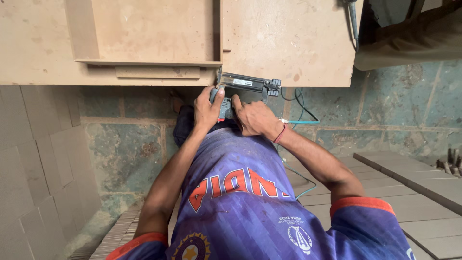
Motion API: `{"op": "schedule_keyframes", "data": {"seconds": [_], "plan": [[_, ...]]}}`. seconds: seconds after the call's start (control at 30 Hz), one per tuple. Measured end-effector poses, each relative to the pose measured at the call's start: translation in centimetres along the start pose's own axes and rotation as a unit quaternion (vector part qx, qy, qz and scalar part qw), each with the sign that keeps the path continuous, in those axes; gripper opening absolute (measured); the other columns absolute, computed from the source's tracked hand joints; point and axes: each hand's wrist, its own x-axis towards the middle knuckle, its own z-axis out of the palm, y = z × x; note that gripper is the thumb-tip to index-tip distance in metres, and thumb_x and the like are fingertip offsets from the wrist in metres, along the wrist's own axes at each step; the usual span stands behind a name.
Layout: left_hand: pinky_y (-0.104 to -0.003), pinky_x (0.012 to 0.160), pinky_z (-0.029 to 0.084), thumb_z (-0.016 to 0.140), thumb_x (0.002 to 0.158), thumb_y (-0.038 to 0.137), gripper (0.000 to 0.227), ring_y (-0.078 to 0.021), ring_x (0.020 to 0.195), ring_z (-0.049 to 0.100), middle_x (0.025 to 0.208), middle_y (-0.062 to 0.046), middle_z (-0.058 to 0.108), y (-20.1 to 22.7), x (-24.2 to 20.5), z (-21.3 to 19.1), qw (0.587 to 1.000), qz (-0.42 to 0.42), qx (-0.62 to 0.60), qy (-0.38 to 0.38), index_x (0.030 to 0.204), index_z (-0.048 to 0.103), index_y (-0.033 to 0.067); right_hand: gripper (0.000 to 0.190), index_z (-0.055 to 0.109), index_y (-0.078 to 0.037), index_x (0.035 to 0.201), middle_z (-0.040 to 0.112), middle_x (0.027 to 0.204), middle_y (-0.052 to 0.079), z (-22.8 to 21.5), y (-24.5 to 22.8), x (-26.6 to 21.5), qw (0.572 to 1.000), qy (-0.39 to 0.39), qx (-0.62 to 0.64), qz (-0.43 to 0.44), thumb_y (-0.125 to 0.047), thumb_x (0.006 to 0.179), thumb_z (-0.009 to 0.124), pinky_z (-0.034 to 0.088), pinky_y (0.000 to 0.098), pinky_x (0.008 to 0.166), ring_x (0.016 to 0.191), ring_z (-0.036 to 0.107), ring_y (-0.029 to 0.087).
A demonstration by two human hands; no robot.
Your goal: The person assembles small wooden boxes by applying glue to the edges of cut pieces and fastening them with a pneumatic nail gun. They repeatedly pick up pieces, apply glue, align them, and nail the joints together on a workbench.
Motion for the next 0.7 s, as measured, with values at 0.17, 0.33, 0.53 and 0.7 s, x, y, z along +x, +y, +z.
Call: {"op": "schedule_keyframes", "data": {"seconds": [0.17,0.33,0.53,0.7], "plan": [[-0.037,0.072,0.056,0.065,0.1,0.041,0.045,-0.026,0.078,0.074,0.086,-0.018,0.073,1.9,-0.5,-1.0,1.0,0.02,-0.018,-0.001,0.114,0.068,-0.0018,0.095,0.037,0.02,0.142,0.069,0.082,0.026,-1.6,-0.8,-0.8,0.999,0.047,0.013,-0.024,-0.019,0.064,0.075,0.056,0.0476,0.055,0.061,0.068,0.041],[-0.037,0.074,0.056,0.065,0.101,0.04,0.047,-0.0258,0.081,0.074,0.088,-0.018,0.073,3.2,-0.9,-1.5,0.999,0.032,-0.023,0.003,0.116,0.067,-0.0035,0.098,0.036,0.02,0.143,0.069,0.083,0.027,-2.6,-1.1,-1.4,0.998,0.057,0.015,-0.03,-0.021,0.064,0.076,0.057,0.0469,0.055,0.061,0.068,0.041],[-0.036,0.074,0.056,0.065,0.101,0.039,0.046,-0.0237,0.08,0.074,0.089,-0.018,0.073,3.7,-1.1,-1.6,0.999,0.027,-0.028,0.006,0.117,0.066,-0.004,0.098,0.036,0.019,0.144,0.069,0.085,0.026,-3.2,-1.3,-1.5,0.998,0.052,0.008,-0.029,-0.022,0.064,0.075,0.057,0.0459,0.055,0.062,0.069,0.04],[-0.035,0.074,0.056,0.065,0.101,0.038,0.045,-0.0222,0.08,0.073,0.089,-0.017,0.074,3.5,-1.1,-1.6,0.999,0.031,-0.027,0.004,0.117,0.067,-0.0039,0.099,0.036,0.02,0.143,0.069,0.085,0.027,-3.3,-1.3,-1.6,0.998,0.053,0.009,-0.031,-0.023,0.063,0.076,0.057,0.0453,0.056,0.063,0.069,0.04]]}}
